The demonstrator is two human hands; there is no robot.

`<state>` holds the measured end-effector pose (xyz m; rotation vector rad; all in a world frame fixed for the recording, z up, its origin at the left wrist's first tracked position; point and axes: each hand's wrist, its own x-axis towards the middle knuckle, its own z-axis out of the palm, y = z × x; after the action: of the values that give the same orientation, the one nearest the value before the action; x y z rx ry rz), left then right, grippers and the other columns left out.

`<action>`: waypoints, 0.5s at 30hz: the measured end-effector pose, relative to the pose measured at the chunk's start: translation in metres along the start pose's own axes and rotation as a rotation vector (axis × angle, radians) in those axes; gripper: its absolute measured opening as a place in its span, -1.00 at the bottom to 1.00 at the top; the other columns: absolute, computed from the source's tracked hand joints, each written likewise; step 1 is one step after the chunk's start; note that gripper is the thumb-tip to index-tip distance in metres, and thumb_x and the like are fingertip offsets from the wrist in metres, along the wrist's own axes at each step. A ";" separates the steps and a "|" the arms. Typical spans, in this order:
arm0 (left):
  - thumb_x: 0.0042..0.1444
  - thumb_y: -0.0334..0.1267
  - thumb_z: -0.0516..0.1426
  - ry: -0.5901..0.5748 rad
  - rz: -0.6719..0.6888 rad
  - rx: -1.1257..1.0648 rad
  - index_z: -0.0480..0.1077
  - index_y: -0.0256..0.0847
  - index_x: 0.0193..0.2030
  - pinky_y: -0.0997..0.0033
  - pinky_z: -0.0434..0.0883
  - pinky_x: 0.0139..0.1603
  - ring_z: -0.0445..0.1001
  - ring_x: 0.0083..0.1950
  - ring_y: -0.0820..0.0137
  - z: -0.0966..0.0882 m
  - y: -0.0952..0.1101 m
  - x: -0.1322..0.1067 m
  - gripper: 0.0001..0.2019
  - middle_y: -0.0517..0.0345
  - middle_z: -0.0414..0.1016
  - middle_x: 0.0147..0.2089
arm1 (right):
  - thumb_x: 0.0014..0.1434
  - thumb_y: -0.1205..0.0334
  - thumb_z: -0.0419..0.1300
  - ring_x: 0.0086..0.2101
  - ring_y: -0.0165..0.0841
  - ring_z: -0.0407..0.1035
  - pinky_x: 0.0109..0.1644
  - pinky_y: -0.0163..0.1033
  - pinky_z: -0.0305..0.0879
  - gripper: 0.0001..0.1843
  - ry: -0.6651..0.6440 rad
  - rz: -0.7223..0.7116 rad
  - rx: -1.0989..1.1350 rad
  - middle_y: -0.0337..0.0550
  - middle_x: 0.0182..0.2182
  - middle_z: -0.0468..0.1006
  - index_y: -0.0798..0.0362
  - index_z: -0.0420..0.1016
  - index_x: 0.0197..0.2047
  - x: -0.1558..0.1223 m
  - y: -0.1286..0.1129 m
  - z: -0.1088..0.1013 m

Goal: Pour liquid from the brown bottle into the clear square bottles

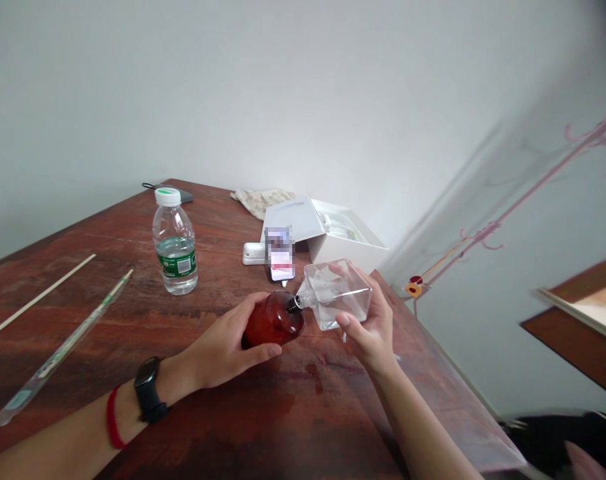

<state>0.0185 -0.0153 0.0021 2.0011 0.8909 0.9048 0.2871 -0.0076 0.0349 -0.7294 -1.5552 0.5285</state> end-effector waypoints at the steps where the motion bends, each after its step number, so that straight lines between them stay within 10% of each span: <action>1: 0.28 0.17 0.26 -0.002 0.001 -0.005 0.13 -0.12 0.42 -0.12 0.37 0.39 0.47 0.35 -0.04 0.000 0.000 0.000 -0.27 -0.19 0.45 0.39 | 0.13 -0.06 0.49 0.21 0.00 0.51 0.27 0.21 0.47 -0.27 -0.005 0.001 -0.002 -0.02 0.21 0.63 -0.17 0.46 0.33 0.000 0.000 0.000; 15: 0.26 0.22 0.25 0.006 -0.023 0.033 0.15 -0.13 0.41 -0.07 0.38 0.38 0.48 0.33 -0.04 0.000 0.006 0.000 -0.25 -0.16 0.46 0.37 | 0.12 -0.08 0.50 0.21 0.01 0.50 0.32 0.25 0.42 -0.27 -0.005 0.029 0.006 -0.04 0.22 0.62 -0.19 0.49 0.33 -0.001 -0.001 0.000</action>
<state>0.0197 -0.0183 0.0072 2.0133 0.9361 0.8893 0.2873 -0.0090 0.0355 -0.7471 -1.5492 0.5563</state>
